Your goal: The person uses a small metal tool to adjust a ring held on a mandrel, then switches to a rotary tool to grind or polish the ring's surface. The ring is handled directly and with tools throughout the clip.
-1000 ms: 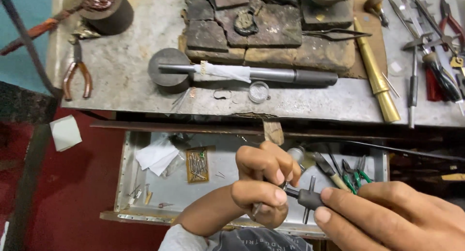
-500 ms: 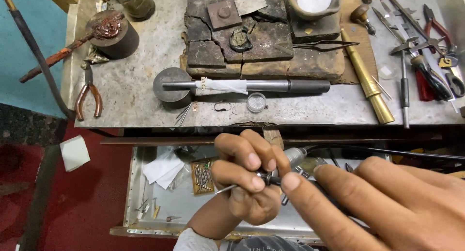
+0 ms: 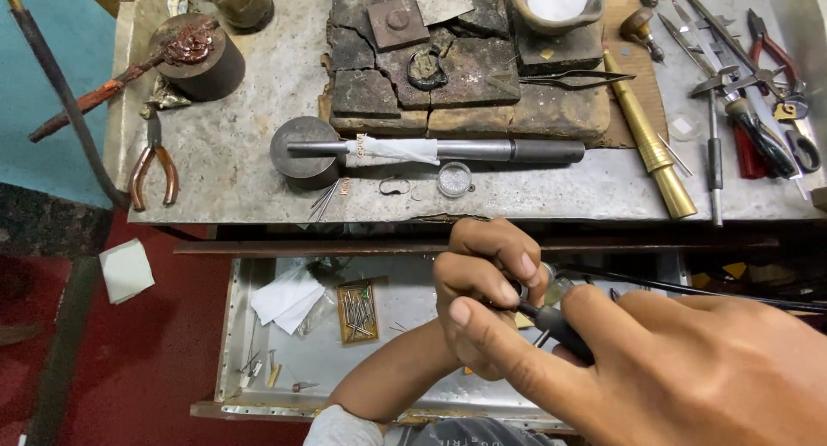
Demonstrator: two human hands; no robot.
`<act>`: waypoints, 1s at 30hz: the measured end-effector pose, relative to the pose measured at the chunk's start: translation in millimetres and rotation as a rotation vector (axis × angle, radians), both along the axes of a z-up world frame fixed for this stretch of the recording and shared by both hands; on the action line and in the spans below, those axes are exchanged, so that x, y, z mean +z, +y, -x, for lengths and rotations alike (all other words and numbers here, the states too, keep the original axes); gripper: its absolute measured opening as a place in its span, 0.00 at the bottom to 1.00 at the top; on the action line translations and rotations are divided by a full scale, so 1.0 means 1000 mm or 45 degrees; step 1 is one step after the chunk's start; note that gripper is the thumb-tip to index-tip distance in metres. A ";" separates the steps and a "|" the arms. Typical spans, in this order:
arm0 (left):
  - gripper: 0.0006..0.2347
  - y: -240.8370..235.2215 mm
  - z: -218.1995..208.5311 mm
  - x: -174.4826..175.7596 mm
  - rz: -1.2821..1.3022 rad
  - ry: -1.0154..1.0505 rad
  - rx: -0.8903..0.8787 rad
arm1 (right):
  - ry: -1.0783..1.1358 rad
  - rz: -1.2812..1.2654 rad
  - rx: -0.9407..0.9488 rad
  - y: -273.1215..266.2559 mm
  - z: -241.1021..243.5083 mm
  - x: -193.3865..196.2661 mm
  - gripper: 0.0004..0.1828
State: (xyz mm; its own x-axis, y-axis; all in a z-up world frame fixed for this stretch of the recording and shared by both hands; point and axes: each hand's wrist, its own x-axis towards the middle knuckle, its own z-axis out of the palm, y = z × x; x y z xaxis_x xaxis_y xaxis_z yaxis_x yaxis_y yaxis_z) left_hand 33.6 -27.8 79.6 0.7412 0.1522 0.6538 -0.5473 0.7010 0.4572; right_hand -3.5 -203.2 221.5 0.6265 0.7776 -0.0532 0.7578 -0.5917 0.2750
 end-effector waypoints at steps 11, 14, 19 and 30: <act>0.02 0.000 -0.001 0.016 0.186 -0.066 0.254 | 0.100 -0.554 -0.036 0.049 0.020 -0.003 0.08; 0.08 0.000 0.004 0.014 0.257 0.092 0.173 | -0.007 -0.685 -0.116 0.049 0.022 -0.006 0.23; 0.08 -0.004 0.006 0.009 0.210 0.149 0.080 | 0.059 -0.717 -0.112 0.035 0.016 -0.010 0.15; 0.20 -0.002 0.008 -0.021 -0.412 -0.134 0.035 | -0.094 -0.710 -0.278 -0.016 0.047 -0.077 0.21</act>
